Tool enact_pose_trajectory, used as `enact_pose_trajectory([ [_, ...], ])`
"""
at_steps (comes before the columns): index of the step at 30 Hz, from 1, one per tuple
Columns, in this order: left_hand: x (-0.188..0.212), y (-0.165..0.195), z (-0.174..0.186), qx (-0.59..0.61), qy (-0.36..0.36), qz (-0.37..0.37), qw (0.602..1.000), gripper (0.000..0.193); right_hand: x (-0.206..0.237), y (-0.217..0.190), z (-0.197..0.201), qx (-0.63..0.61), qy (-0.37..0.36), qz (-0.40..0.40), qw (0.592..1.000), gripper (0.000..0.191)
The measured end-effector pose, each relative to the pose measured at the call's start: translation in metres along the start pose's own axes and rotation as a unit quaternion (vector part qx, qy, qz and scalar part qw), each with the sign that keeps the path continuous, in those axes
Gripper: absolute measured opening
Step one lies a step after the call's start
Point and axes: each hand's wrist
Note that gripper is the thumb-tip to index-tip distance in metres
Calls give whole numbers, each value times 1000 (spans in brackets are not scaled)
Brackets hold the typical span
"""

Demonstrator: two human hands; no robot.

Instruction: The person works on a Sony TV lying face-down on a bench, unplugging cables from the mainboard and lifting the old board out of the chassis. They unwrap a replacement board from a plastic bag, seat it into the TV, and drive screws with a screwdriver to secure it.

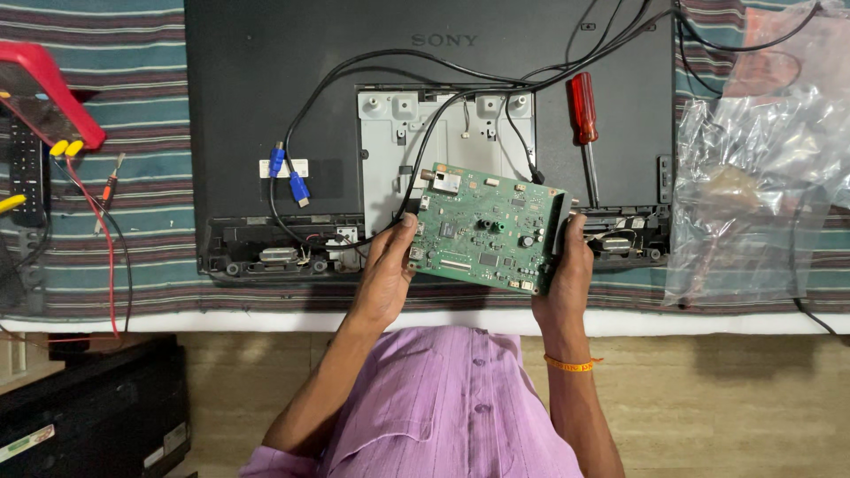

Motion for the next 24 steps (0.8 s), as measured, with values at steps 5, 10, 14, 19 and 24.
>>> enact_pose_trajectory([
  [5,0,-1,1,11,3,-4,1000,28,-6,8,7,-27,30,-11,999,52],
  [10,-2,-1,-1,-118,-8,-69,991,42,-6,11,23,28,-27,-31,999,44],
  [14,-2,2,2,-275,-69,-82,956,46,-2,9,40,152,-23,-33,987,29],
  [19,2,5,0,-457,-161,55,873,49,2,-3,67,180,33,-62,981,26],
  [24,-3,15,-12,-495,-98,-104,857,39,1,-25,88,79,38,118,989,20],
])
Point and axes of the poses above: each hand's wrist, its own x-axis away from the middle knuckle, its own z-axis out of the back of the hand, y = z × x, and after that the axes turned 7 degrees about -x, right-handed
